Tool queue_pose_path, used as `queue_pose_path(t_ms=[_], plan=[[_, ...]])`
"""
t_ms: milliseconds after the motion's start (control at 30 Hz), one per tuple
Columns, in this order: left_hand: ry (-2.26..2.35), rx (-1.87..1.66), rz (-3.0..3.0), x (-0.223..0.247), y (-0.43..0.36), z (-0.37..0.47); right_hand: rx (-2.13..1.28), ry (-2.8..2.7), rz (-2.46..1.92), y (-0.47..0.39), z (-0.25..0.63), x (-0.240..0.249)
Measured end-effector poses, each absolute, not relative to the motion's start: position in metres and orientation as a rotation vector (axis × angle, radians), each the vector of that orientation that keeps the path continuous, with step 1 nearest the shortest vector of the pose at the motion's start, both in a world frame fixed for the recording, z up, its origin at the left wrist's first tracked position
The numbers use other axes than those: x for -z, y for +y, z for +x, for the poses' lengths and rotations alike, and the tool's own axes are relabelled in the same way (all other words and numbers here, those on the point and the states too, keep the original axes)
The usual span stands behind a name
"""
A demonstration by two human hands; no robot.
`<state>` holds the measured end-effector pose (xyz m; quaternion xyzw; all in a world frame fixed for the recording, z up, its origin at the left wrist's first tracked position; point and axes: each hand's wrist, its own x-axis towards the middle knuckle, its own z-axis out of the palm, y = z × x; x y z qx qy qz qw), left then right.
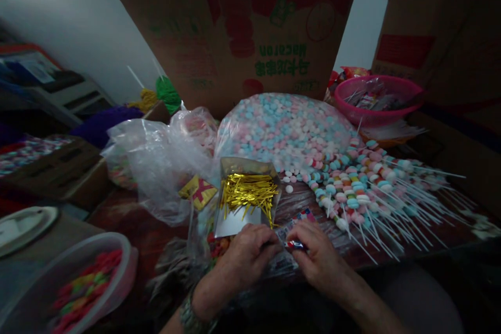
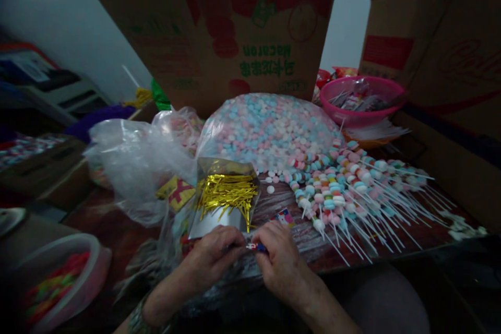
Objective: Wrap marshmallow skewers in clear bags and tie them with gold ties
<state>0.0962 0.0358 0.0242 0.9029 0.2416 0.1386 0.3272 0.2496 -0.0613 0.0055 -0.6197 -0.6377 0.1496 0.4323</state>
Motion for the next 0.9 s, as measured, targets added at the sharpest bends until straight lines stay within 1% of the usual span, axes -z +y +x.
queue_pose_path(t_ms=[100, 233, 300, 367, 400, 467, 533, 567, 633, 733, 800, 900], plan=[[0.626, -0.413, 2.316, -0.021, 0.036, 0.096, -0.289, -1.607, -1.602, -0.056, 0.248, -0.005], [0.722, -0.623, 2.352, -0.006, 0.035, 0.093, -0.054, -1.683, -1.761, -0.051, 0.261, -0.003], [0.705, -0.732, 2.375, -0.001, 0.037, 0.089, 0.180, -1.598, -1.972, -0.055, 0.285, -0.007], [0.676, -0.814, 2.351, 0.001, 0.042, 0.085, 0.421, -1.394, -2.300, -0.068, 0.318, -0.011], [0.666, -0.838, 2.331, 0.001, 0.044, 0.084, 0.486, -1.315, -2.487, -0.076, 0.334, -0.010], [0.644, -0.874, 2.304, -0.001, 0.048, 0.082, 0.397, -1.253, -2.797, -0.092, 0.361, -0.005], [0.613, -0.879, 2.302, -0.003, 0.050, 0.083, 0.257, -1.274, -2.911, -0.104, 0.376, 0.005], [0.592, -0.869, 2.310, -0.004, 0.051, 0.084, 0.249, -1.294, -2.900, -0.108, 0.379, 0.010], [0.550, -0.853, 2.338, -0.007, 0.052, 0.085, 0.384, -1.333, -2.730, -0.114, 0.379, 0.013], [0.498, -0.855, 2.404, -0.016, 0.055, 0.085, 0.562, -1.425, -2.231, -0.123, 0.370, -0.002], [0.460, -0.855, 2.462, -0.022, 0.057, 0.084, 0.555, -1.513, -1.950, -0.130, 0.360, -0.018], [0.397, -0.872, 2.536, -0.029, 0.060, 0.083, 0.522, -1.677, -1.738, -0.138, 0.348, -0.032]])
